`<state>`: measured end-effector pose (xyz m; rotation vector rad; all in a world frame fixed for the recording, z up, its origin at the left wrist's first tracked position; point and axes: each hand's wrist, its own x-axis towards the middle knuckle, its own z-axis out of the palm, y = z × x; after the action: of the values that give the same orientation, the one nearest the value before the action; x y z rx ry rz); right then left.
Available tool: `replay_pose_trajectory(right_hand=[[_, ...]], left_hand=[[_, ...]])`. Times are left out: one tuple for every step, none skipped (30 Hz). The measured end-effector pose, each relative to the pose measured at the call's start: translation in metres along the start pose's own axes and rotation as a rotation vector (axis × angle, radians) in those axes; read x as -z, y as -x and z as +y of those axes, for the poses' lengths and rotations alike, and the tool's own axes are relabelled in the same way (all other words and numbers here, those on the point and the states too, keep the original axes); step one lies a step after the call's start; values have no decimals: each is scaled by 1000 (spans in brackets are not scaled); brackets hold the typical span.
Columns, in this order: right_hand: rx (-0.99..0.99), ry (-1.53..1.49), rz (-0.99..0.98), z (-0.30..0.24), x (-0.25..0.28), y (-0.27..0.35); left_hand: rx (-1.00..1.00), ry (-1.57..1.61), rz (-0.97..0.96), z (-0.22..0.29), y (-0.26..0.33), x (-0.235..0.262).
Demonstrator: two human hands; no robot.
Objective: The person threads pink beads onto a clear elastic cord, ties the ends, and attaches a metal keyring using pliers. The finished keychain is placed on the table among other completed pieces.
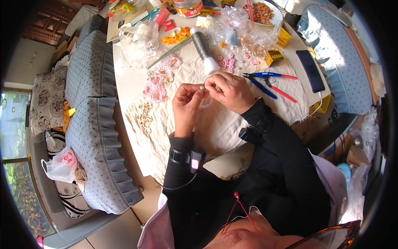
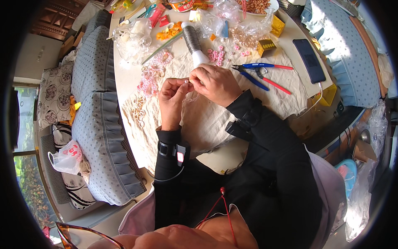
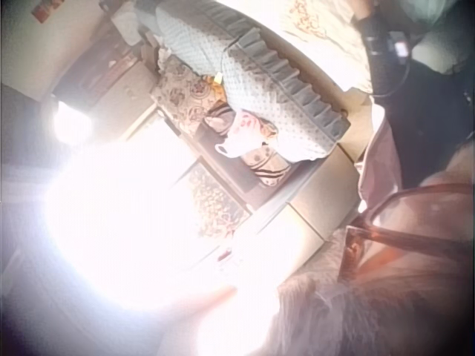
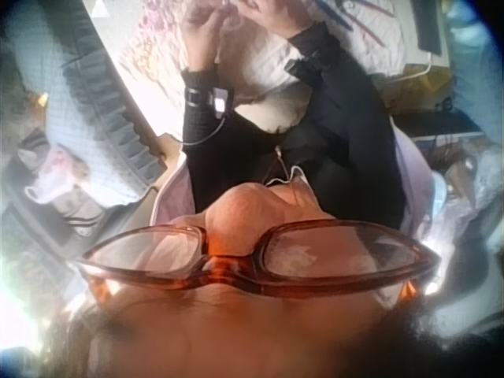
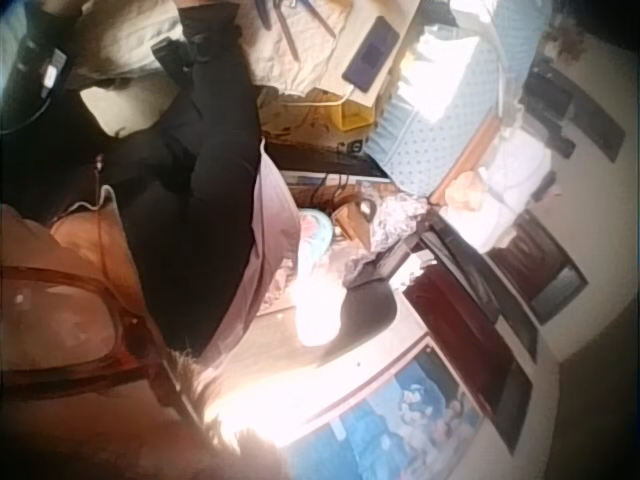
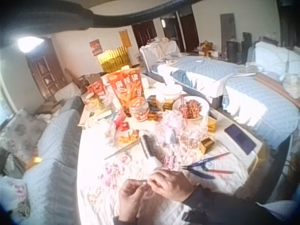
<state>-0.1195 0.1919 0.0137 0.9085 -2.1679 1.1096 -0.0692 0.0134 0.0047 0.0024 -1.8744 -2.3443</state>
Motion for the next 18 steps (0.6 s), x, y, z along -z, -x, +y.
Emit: replay_pose_trajectory(right_hand=[[-3,-1,-4,0,0,0],[-7,-1,-8,0,1,1],[-10,-2,-12,0,1,1],[-15,-5,-13,-1,2,1],[-19,-9,-14,0,2,1],[-23,-12,-16,0,2,0],[-31,-15,-21,0,2,0],[-40,-18,-25,0,2,1],[-52,-24,-33,0,2,1],[-61,-33,-27,0,2,1],[-74,-48,-24,0,2,1],[-92,-68,-22,0,2,1],[-98,-52,-23,0,2,2],[-109,-42,-24,-1,2,2],[-123,-39,-25,-1,2,2],[-108,-28,-23,-1,2,2],[-95,-24,-22,-1,1,2],[-85,-29,-20,-1,2,2]], left_hand=[[-23,12,0,0,0,-1],[-30,11,-3,0,0,-2],[-37,17,-5,0,-1,-2],[-40,24,-1,0,-1,-3],[-66,-12,-3,0,0,-3],[-87,-46,0,-1,0,-5],[-103,-79,4,-1,1,-6],[-112,-109,4,-1,1,-6],[-116,-138,4,-1,1,-6],[-121,-167,4,-1,1,-6],[-137,-196,15,-1,1,-7],[-152,-226,27,-1,1,-8],[-168,-255,38,-1,1,-9],[-172,-340,36,0,2,-8],[-175,-425,34,2,3,-7],[-177,-509,31,3,4,-6],[-219,-586,27,4,4,-5],[-261,-663,23,6,4,-3]])
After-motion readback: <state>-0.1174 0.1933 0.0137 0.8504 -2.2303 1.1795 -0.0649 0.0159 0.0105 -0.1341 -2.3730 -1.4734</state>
